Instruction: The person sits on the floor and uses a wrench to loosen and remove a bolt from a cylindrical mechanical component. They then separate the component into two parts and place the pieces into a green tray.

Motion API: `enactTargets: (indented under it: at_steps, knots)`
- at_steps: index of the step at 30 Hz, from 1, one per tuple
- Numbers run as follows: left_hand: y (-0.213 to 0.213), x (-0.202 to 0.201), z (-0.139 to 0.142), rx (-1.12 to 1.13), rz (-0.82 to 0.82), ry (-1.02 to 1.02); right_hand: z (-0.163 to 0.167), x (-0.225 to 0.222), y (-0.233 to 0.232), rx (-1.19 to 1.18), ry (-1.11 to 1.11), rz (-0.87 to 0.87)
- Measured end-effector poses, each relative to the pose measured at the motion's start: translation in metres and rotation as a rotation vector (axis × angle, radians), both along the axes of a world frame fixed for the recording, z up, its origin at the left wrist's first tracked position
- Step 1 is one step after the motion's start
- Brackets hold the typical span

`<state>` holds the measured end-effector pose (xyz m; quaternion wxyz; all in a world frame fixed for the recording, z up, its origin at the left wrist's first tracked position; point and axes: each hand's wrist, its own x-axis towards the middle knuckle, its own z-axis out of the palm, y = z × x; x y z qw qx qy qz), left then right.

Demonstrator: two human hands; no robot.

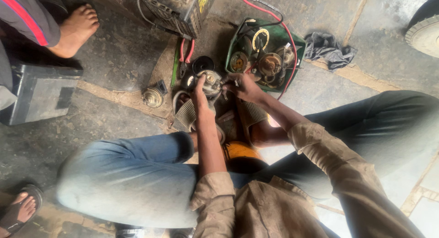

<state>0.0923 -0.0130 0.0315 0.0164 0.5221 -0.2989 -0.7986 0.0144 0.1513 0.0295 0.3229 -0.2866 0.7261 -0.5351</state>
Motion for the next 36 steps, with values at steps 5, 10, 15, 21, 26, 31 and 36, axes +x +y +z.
enactTargets:
  at_steps: [5, 10, 15, 21, 26, 31, 36]
  knots:
    - [-0.002, 0.000, -0.001, 0.012, -0.015, -0.105, 0.002, 0.006, -0.003, 0.127, -0.056, -0.043]
    - [-0.002, 0.001, -0.001, -0.034, -0.019, -0.124, 0.003, 0.011, -0.004, 0.094, -0.165, -0.060]
    - [-0.002, 0.003, 0.000, -0.048, 0.001, -0.112, 0.001, 0.014, -0.002, 0.092, -0.161, -0.046]
    - [0.005, 0.006, -0.016, -0.136, -0.010, -0.094, -0.024, 0.020, 0.001, 0.076, -0.187, -0.013]
    - [0.010, 0.012, -0.028, -0.168, 0.091, -0.099, -0.038, 0.014, 0.002, 0.218, 0.049, 0.052]
    - [0.010, 0.015, -0.020, -0.148, -0.040, -0.084, -0.023, 0.008, -0.004, 0.309, -0.381, -0.142]
    - [0.012, 0.007, 0.005, -0.200, -0.298, -0.027, 0.007, -0.012, 0.005, 0.261, -0.603, -0.364]
